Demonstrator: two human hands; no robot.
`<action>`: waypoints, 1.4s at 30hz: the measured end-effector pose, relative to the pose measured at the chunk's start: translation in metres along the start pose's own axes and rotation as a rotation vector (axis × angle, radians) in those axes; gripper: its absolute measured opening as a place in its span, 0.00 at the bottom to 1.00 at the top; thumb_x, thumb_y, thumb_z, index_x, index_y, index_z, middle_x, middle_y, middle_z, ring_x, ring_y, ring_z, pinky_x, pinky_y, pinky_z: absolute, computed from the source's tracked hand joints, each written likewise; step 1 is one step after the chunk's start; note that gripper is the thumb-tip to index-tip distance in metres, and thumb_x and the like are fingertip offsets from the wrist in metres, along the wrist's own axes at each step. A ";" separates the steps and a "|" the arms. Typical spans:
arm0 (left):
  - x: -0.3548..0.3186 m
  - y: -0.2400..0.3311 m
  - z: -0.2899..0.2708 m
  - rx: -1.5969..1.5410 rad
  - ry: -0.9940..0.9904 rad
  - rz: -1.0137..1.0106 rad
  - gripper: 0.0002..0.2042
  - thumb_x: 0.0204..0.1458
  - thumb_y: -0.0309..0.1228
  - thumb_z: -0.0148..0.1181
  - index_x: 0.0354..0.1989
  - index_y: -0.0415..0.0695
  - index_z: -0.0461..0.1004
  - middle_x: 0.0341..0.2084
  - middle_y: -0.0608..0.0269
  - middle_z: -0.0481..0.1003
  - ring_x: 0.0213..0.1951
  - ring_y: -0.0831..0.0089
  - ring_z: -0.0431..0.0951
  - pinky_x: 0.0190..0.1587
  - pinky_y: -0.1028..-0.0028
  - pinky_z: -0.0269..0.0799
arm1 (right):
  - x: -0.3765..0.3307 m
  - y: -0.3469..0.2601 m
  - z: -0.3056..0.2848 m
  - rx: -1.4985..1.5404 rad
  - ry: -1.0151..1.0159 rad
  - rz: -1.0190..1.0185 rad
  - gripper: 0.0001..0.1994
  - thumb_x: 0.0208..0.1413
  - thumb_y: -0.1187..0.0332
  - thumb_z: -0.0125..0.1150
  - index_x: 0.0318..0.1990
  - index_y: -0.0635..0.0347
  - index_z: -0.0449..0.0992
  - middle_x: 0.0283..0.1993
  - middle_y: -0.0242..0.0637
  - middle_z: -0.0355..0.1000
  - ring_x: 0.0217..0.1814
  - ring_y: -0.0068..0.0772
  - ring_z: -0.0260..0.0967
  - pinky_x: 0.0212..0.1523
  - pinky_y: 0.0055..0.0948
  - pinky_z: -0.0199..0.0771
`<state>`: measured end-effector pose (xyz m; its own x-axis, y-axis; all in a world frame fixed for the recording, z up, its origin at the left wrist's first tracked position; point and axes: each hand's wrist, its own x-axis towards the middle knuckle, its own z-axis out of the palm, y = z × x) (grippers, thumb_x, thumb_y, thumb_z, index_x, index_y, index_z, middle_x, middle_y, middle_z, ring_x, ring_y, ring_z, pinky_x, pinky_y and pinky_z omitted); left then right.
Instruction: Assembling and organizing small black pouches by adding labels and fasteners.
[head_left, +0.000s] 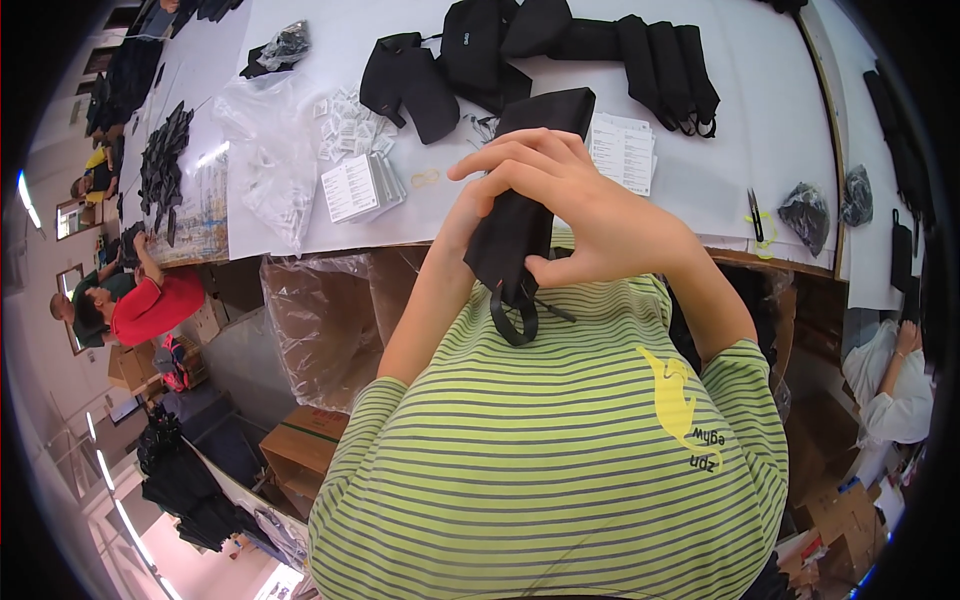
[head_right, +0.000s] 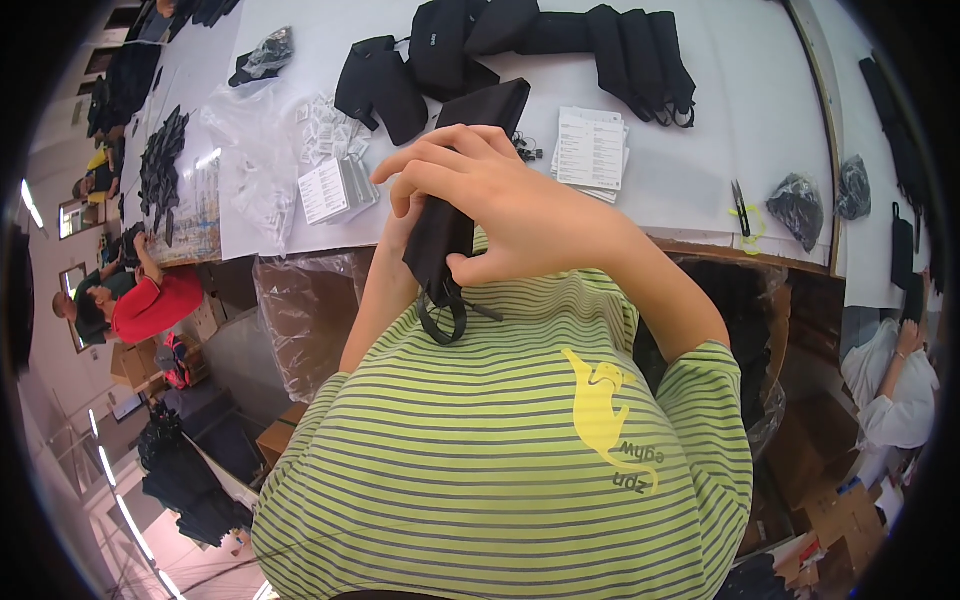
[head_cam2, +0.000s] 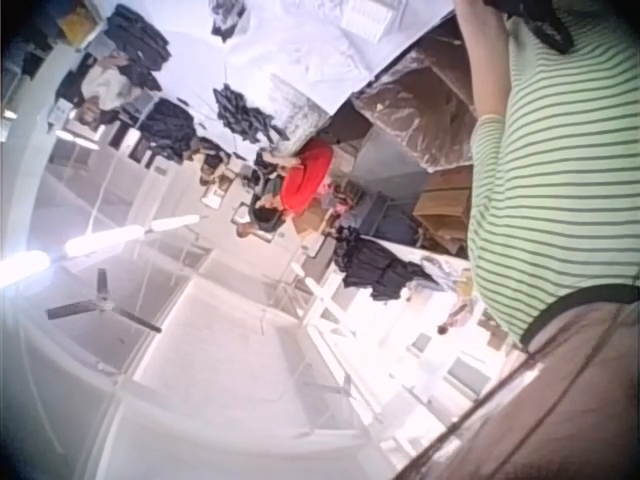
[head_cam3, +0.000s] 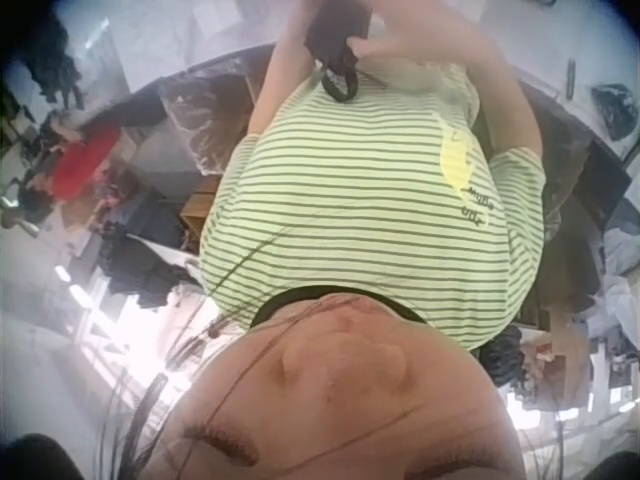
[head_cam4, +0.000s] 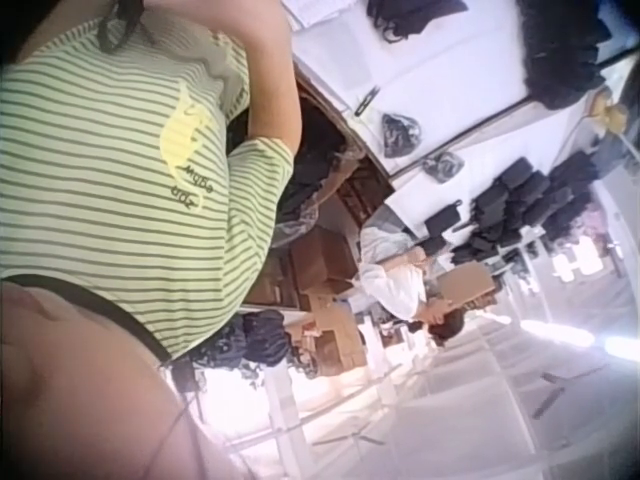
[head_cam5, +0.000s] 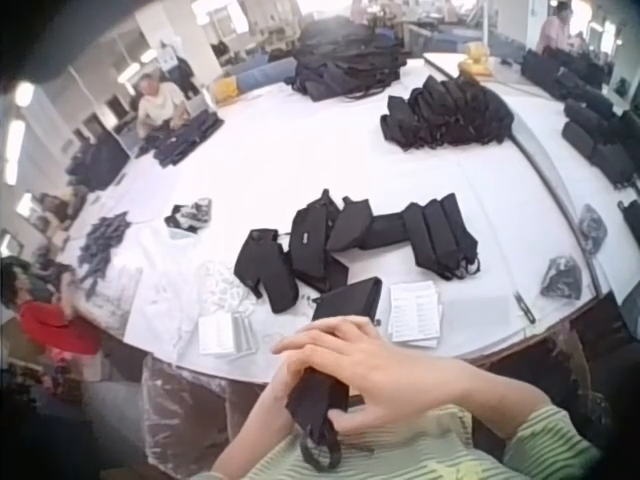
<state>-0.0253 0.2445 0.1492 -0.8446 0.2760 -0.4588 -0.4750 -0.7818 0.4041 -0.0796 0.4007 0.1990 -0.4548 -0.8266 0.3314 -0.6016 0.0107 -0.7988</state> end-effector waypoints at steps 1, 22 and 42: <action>0.000 -0.003 -0.003 0.000 -0.001 -0.001 0.13 0.56 0.29 0.49 0.50 0.41 0.66 0.45 0.61 0.70 0.48 0.74 0.73 0.47 0.74 0.72 | 0.000 0.002 0.000 -0.005 -0.009 0.009 0.23 0.33 0.70 0.65 0.43 0.53 0.69 0.60 0.33 0.64 0.63 0.44 0.53 0.65 0.43 0.43; -0.007 0.009 -0.008 -0.121 0.029 0.430 0.29 0.55 0.55 0.49 0.57 0.45 0.64 0.52 0.64 0.69 0.55 0.66 0.67 0.61 0.62 0.58 | -0.032 0.002 0.026 -0.321 0.753 0.125 0.15 0.37 0.75 0.72 0.34 0.58 0.73 0.38 0.34 0.70 0.43 0.34 0.64 0.39 0.28 0.67; -0.016 0.011 -0.009 -0.257 -0.208 0.412 0.26 0.53 0.55 0.52 0.53 0.49 0.68 0.47 0.67 0.72 0.53 0.68 0.69 0.60 0.64 0.60 | -0.027 -0.002 0.011 -0.398 0.645 -0.089 0.12 0.36 0.72 0.70 0.31 0.51 0.76 0.33 0.28 0.71 0.33 0.35 0.65 0.31 0.29 0.67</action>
<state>-0.0152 0.2263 0.1541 -0.9921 0.0020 -0.1257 -0.0398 -0.9534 0.2990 -0.0585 0.4167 0.1863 -0.6138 -0.3426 0.7112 -0.7895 0.2631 -0.5546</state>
